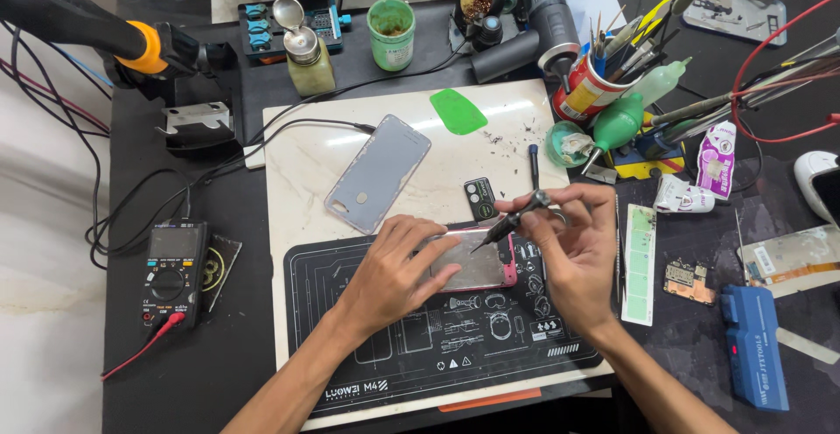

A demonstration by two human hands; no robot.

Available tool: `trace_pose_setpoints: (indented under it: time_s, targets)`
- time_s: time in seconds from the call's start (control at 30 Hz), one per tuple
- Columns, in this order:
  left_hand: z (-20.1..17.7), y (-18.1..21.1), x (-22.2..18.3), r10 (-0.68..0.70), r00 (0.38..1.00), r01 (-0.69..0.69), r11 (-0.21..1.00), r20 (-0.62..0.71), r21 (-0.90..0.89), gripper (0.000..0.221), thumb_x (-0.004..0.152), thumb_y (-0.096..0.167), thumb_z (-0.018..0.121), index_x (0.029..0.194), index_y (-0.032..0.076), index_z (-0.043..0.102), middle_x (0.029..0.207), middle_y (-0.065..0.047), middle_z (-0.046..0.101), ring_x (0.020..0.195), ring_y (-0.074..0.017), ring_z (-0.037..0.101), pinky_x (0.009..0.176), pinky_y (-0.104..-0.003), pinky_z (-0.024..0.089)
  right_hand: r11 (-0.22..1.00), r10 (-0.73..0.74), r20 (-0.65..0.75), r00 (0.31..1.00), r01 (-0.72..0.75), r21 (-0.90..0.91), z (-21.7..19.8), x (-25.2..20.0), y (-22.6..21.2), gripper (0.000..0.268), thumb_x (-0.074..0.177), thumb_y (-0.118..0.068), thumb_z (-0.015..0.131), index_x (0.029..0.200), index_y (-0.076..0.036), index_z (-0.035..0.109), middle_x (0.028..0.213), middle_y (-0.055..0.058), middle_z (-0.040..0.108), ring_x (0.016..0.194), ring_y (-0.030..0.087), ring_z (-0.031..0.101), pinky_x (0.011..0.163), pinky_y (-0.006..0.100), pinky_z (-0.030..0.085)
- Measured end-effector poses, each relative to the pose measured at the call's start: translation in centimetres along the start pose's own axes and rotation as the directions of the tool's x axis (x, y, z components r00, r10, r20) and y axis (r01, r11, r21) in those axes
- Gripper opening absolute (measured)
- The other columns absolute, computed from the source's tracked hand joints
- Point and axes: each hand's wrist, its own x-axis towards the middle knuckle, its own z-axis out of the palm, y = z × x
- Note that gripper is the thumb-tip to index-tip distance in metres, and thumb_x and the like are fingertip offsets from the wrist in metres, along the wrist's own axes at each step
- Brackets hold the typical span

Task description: The person disassembles a pink mobile phone by removing the back cover and using a screwdriver to remove internal screws.

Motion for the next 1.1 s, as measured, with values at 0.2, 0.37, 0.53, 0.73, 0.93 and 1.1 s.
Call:
trace_pose_setpoints:
  time_s: [0.2, 0.37, 0.53, 0.73, 0.93, 1.1]
  targets:
    - [0.3, 0.2, -0.2, 0.036, 0.999, -0.036, 0.999, -0.002, -0.006, 0.018, 0.088, 0.011, 0.079, 0.101, 0.004, 0.070, 0.104, -0.008, 0.067, 0.102, -0.0262, 0.065, 0.098, -0.044, 0.051, 1.000, 0.016, -0.016, 1.000, -0.016, 0.003, 1.3, -0.9, 0.5, 0.030, 0.102, 0.004, 0.056, 0.123, -0.007, 0.038, 0.116, 0.018, 0.065, 0.115, 0.033, 0.072, 0.092, 0.039, 0.063]
    - [-0.2, 0.3, -0.2, 0.009, 0.999, -0.009, 1.000, -0.036, -0.013, 0.015, 0.087, 0.007, 0.078, 0.098, 0.003, 0.069, 0.099, -0.008, 0.066, 0.095, -0.0253, 0.064, 0.095, -0.043, 0.051, 0.998, -0.058, -0.100, 0.993, 0.054, -0.043, -0.4, -1.2, 0.2, 0.025, 0.108, 0.001, 0.051, 0.127, -0.007, 0.038, 0.115, 0.013, 0.061, 0.093, 0.023, 0.072, 0.077, 0.028, 0.058]
    - [-0.6, 0.6, 0.5, 0.005, 0.999, -0.005, 1.000, -0.046, -0.005, 0.016, 0.084, 0.006, 0.078, 0.095, 0.003, 0.068, 0.097, -0.008, 0.065, 0.093, -0.0258, 0.064, 0.093, -0.044, 0.050, 0.950, 0.130, -0.173, 0.976, -0.172, -0.261, -4.2, -4.3, 0.8, 0.024, 0.103, -0.002, 0.055, 0.125, -0.005, 0.047, 0.104, 0.012, 0.063, 0.062, 0.015, 0.058, 0.055, 0.024, 0.046]
    - [0.5, 1.7, 2.8, 0.038, 0.999, -0.038, 0.999, 0.026, -0.016, 0.016, 0.082, 0.006, 0.079, 0.094, 0.005, 0.068, 0.096, -0.008, 0.065, 0.092, -0.0262, 0.064, 0.093, -0.045, 0.050, 0.508, -0.176, -0.114, 0.978, -0.009, -0.861, -10.2, -8.4, -0.8, 0.027, 0.095, -0.005, 0.066, 0.121, -0.001, 0.058, 0.102, 0.013, 0.068, 0.079, 0.021, 0.070, 0.069, 0.033, 0.056]
    - [5.5, 4.5, 8.1, 0.141, 0.986, -0.135, 0.988, 0.087, -0.072, 0.014, 0.085, 0.009, 0.076, 0.095, 0.005, 0.067, 0.098, -0.008, 0.065, 0.099, -0.0287, 0.063, 0.096, -0.047, 0.046, 0.400, -0.260, -0.197, 0.945, -0.081, -0.913, -13.3, -9.2, -0.9, 0.030, 0.093, -0.003, 0.069, 0.121, 0.000, 0.060, 0.102, 0.017, 0.066, 0.084, 0.028, 0.066, 0.073, 0.037, 0.054]
    - [13.0, 7.1, 12.4, 0.231, 0.959, -0.215, 0.971, 0.163, -0.106, 0.010, 0.088, 0.010, 0.071, 0.096, 0.005, 0.068, 0.097, -0.009, 0.064, 0.101, -0.0289, 0.062, 0.099, -0.047, 0.044, 0.435, -0.239, -0.239, 0.941, -0.116, -0.893, -13.6, -8.9, -0.8, 0.031, 0.091, -0.005, 0.072, 0.120, -0.001, 0.062, 0.089, 0.012, 0.061, 0.073, 0.023, 0.059, 0.066, 0.036, 0.051]
